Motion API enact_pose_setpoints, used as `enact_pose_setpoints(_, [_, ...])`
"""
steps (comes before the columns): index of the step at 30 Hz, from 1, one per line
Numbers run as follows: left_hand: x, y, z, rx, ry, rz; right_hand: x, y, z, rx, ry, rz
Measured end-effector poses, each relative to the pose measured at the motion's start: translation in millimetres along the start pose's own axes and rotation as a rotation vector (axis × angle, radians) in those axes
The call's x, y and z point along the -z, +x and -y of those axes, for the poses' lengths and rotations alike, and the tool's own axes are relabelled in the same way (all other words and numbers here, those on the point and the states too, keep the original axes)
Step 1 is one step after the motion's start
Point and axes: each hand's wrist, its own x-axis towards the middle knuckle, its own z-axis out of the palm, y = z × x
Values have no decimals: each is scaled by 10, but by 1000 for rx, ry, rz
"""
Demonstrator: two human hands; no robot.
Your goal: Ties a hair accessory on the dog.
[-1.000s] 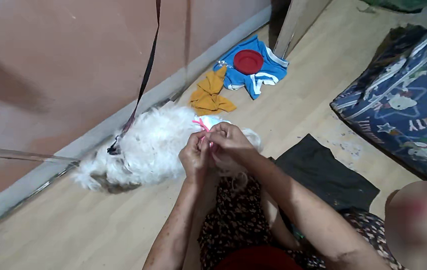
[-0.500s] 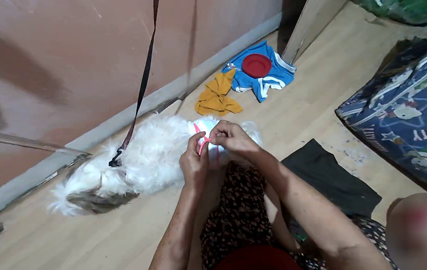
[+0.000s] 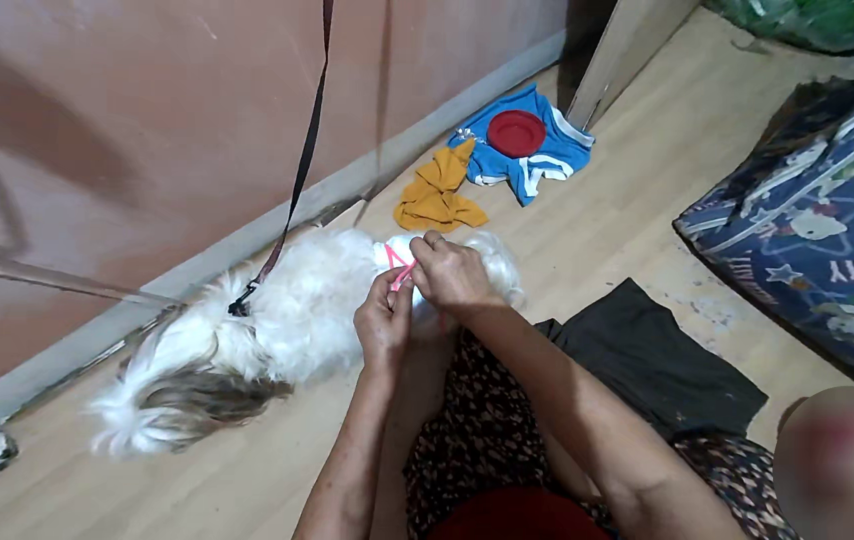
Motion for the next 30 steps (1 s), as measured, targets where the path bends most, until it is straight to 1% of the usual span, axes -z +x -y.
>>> enact_pose_setpoints(2, [-15,0,-27,2,33,31,61,39,9,-134,50,110])
enact_pose_setpoints(3, [-21,-1,-36,2,47,40,137,95,30,-226,118,219])
enact_pose_setpoints(4, [-19,-2,-35,-2,54,36,221,155,37,-301,235,329])
enact_pose_setpoints(5, [-11,-6,-16,-15,55,20,263,184,22,-330,387,379])
enact_pose_setpoints(7, [-5,-25,22,-47,42,-4,304,145,13,-361,691,395])
enact_pose_setpoints(9, [-20,-37,42,-83,12,-13,287,49,38,-470,955,310])
enact_pose_setpoints(10, [-25,-37,44,-92,1,-15,305,-7,58,-494,1029,311])
enact_pose_setpoints(11, [-26,-35,56,-100,-3,-19,370,-80,90,-453,1043,362])
enact_pose_setpoints(12, [-18,-32,85,-109,0,-21,467,-152,129,-354,1072,445])
enact_pose_setpoints(15, [18,-9,252,-98,-60,-2,736,-319,132,123,1322,675])
enact_pose_setpoints(16, [13,-22,276,-96,-89,-19,816,-307,110,231,1360,676])
enact_pose_setpoints(17, [4,-48,288,-81,-121,-28,862,-261,77,247,1286,587])
enact_pose_setpoints(18, [-5,-77,279,-76,-129,-48,847,-179,37,194,1137,439])
enact_pose_setpoints(19, [-9,-101,267,-85,-122,-60,758,-58,-12,109,930,315])
enact_pose_setpoints(20, [-16,-124,275,-113,-105,-60,623,73,-40,39,752,243])
enact_pose_setpoints(21, [-11,-154,293,-160,-94,-37,459,184,-42,20,630,210])
enact_pose_setpoints(22, [-5,-194,310,-215,-91,-7,296,263,-13,43,525,217])
enact_pose_setpoints(23, [-5,-240,357,-302,-103,17,167,317,37,78,417,279])
enact_pose_setpoints(24, [15,-302,396,-361,-120,53,80,354,88,106,319,379])
enact_pose_setpoints(25, [66,-393,426,-375,-135,119,10,372,116,125,253,445])
enact_pose_setpoints(26, [126,-518,465,-356,-123,190,-46,373,111,135,226,438])
enact_pose_setpoints(28, [230,-835,619,-254,5,311,-96,368,56,102,279,339])
enact_pose_setpoints(30, [319,-1109,878,-26,193,461,-61,379,27,-28,406,319])
